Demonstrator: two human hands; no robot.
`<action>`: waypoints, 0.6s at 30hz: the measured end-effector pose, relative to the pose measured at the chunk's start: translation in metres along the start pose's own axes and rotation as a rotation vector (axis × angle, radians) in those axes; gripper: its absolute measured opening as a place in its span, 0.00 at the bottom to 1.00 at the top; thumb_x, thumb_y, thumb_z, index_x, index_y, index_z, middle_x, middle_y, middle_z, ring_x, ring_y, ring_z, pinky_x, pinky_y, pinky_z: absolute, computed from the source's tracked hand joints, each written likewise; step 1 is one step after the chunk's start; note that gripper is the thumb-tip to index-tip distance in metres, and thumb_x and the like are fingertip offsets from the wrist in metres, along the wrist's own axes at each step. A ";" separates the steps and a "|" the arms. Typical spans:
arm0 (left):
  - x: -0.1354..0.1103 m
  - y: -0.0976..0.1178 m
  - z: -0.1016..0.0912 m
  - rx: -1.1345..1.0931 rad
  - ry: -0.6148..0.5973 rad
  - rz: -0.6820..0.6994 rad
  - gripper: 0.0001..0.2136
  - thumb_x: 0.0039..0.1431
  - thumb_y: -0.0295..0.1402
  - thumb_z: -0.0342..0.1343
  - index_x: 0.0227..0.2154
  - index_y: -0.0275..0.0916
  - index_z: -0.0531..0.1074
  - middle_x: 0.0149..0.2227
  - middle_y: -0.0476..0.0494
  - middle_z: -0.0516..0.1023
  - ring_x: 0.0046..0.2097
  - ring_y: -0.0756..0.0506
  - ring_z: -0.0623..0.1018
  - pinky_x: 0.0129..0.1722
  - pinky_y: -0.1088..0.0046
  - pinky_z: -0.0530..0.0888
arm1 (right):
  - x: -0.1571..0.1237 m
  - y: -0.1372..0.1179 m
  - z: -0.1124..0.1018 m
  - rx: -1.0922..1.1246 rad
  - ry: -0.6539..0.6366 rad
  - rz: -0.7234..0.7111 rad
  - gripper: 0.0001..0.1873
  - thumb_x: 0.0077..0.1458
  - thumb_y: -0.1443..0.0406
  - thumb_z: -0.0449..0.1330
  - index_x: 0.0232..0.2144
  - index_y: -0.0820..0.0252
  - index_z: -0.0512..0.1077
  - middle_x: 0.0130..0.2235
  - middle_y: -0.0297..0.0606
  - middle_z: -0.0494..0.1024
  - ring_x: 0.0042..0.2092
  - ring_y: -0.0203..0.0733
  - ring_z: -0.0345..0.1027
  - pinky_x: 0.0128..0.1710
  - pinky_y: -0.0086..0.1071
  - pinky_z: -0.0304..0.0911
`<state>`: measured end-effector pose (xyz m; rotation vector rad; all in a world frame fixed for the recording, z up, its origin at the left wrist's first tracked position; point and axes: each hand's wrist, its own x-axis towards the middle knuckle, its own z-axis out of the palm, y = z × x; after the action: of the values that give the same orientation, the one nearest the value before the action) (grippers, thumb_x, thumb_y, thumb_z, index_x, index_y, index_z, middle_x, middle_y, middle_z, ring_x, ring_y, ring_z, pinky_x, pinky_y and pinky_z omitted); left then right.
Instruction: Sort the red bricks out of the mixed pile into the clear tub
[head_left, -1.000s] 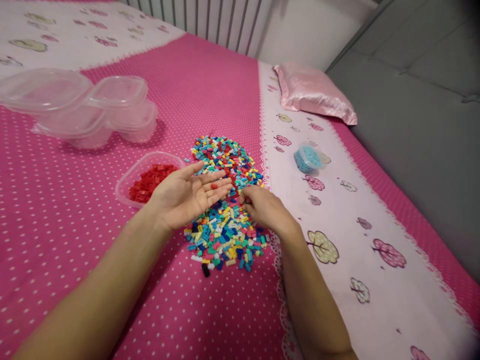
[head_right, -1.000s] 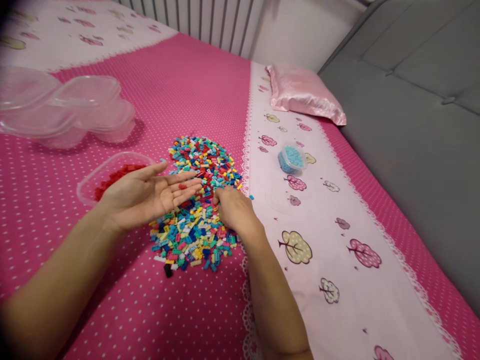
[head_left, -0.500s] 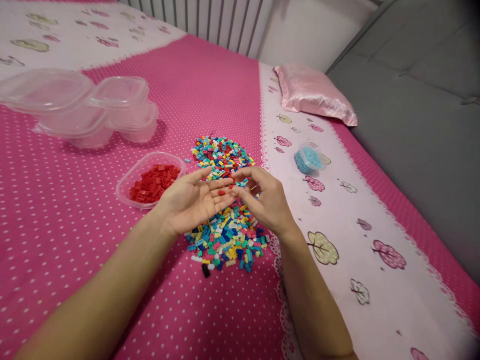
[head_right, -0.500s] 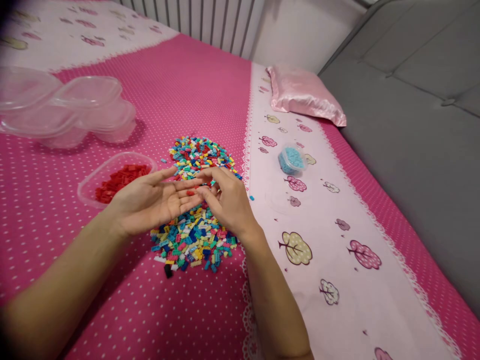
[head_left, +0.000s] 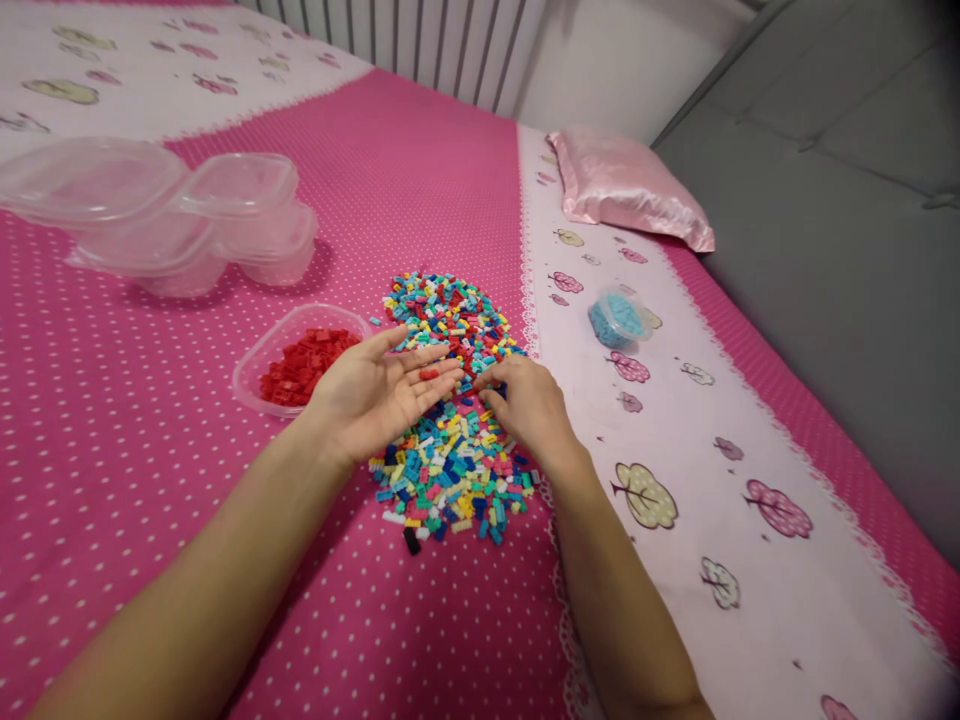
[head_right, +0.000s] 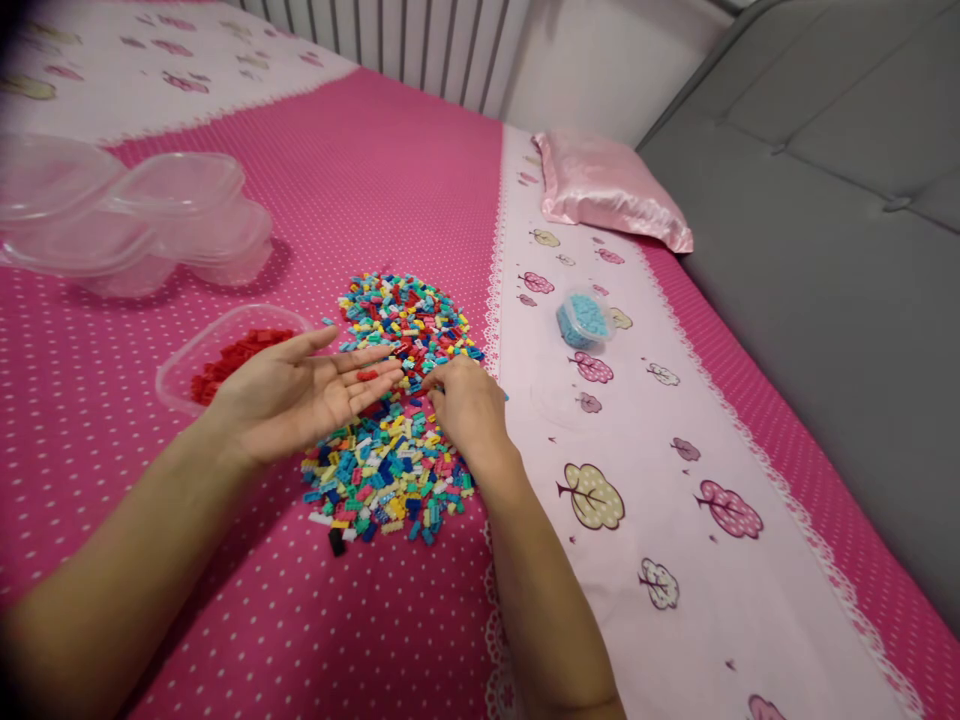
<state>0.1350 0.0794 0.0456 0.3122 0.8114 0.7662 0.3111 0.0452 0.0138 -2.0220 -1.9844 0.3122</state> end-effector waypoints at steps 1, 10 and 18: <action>0.000 0.000 0.001 0.001 0.008 0.001 0.25 0.61 0.35 0.46 0.55 0.19 0.61 0.44 0.25 0.74 0.51 0.39 0.74 0.47 0.70 0.74 | 0.000 -0.001 0.002 -0.024 -0.017 0.007 0.08 0.53 0.68 0.59 0.35 0.54 0.77 0.41 0.38 0.75 0.44 0.42 0.67 0.44 0.35 0.62; -0.001 0.001 0.001 -0.004 0.022 0.015 0.26 0.60 0.35 0.47 0.56 0.20 0.60 0.46 0.25 0.74 0.50 0.40 0.75 0.48 0.71 0.74 | 0.002 -0.003 0.012 -0.057 0.024 0.018 0.11 0.52 0.66 0.61 0.40 0.51 0.75 0.42 0.38 0.72 0.43 0.43 0.67 0.39 0.34 0.62; -0.002 0.002 0.001 -0.009 0.028 0.024 0.25 0.61 0.35 0.46 0.56 0.21 0.61 0.47 0.25 0.73 0.51 0.39 0.74 0.46 0.71 0.75 | 0.002 -0.001 0.012 -0.082 0.000 0.010 0.12 0.54 0.63 0.60 0.43 0.51 0.76 0.44 0.38 0.71 0.44 0.44 0.67 0.40 0.35 0.62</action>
<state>0.1337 0.0798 0.0482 0.3044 0.8318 0.7978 0.3058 0.0479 0.0031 -2.0819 -2.0194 0.2368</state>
